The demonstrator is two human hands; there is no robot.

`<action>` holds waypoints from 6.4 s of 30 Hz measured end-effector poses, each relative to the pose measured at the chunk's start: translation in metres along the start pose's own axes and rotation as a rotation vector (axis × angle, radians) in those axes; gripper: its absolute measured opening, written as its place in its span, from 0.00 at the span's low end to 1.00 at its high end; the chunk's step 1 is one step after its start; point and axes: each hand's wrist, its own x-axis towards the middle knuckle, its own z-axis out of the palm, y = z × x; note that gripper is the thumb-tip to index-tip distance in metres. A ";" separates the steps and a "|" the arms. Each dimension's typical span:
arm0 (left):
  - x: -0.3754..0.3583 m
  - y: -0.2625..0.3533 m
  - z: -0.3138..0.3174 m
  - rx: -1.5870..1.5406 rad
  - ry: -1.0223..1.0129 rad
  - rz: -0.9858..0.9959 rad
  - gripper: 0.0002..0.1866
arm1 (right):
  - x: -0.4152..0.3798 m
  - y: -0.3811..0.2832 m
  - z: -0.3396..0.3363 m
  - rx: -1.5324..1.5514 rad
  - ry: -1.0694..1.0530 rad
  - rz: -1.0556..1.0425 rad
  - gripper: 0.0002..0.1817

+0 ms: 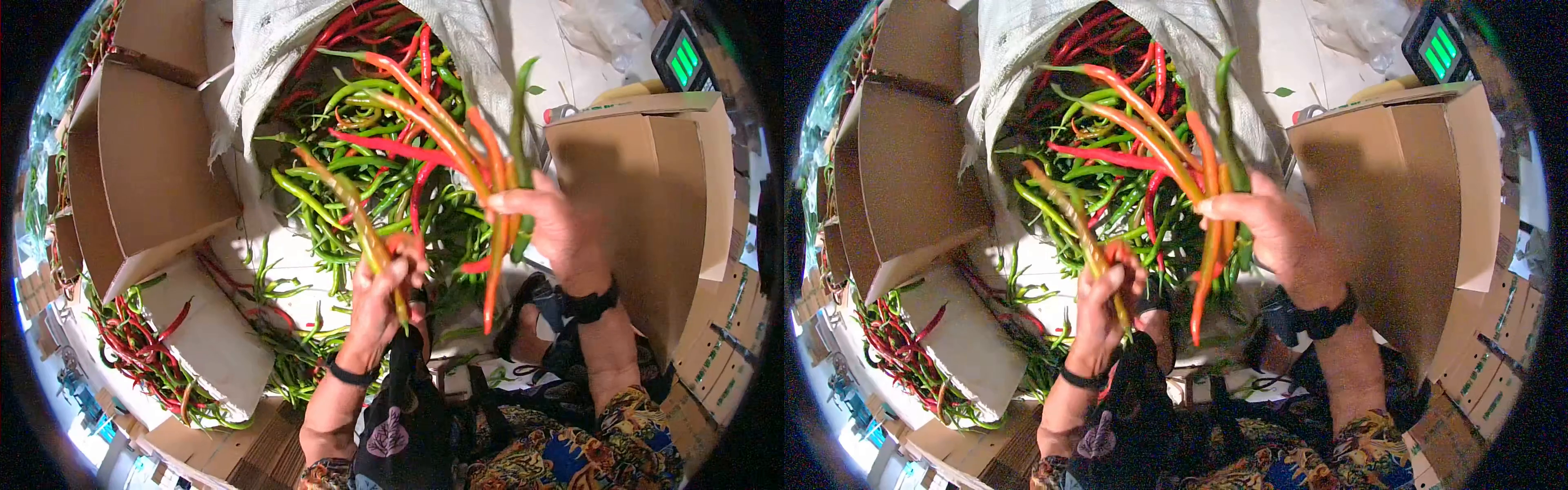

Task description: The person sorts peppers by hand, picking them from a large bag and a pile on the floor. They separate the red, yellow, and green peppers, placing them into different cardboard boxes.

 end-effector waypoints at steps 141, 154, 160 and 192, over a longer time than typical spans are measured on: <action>-0.200 0.006 0.163 0.416 -0.504 0.069 0.26 | -0.165 -0.088 0.009 0.926 -0.266 -0.538 0.08; -0.211 0.019 0.178 0.555 -0.247 0.288 0.23 | -0.243 -0.036 0.004 0.111 -0.224 -0.470 0.44; -0.200 -0.022 0.188 0.232 -0.415 0.160 0.32 | -0.231 -0.001 0.020 0.058 -0.167 -0.580 0.52; -0.177 -0.018 0.187 0.389 -0.321 0.472 0.16 | -0.239 -0.004 -0.012 0.531 -0.381 -0.190 0.32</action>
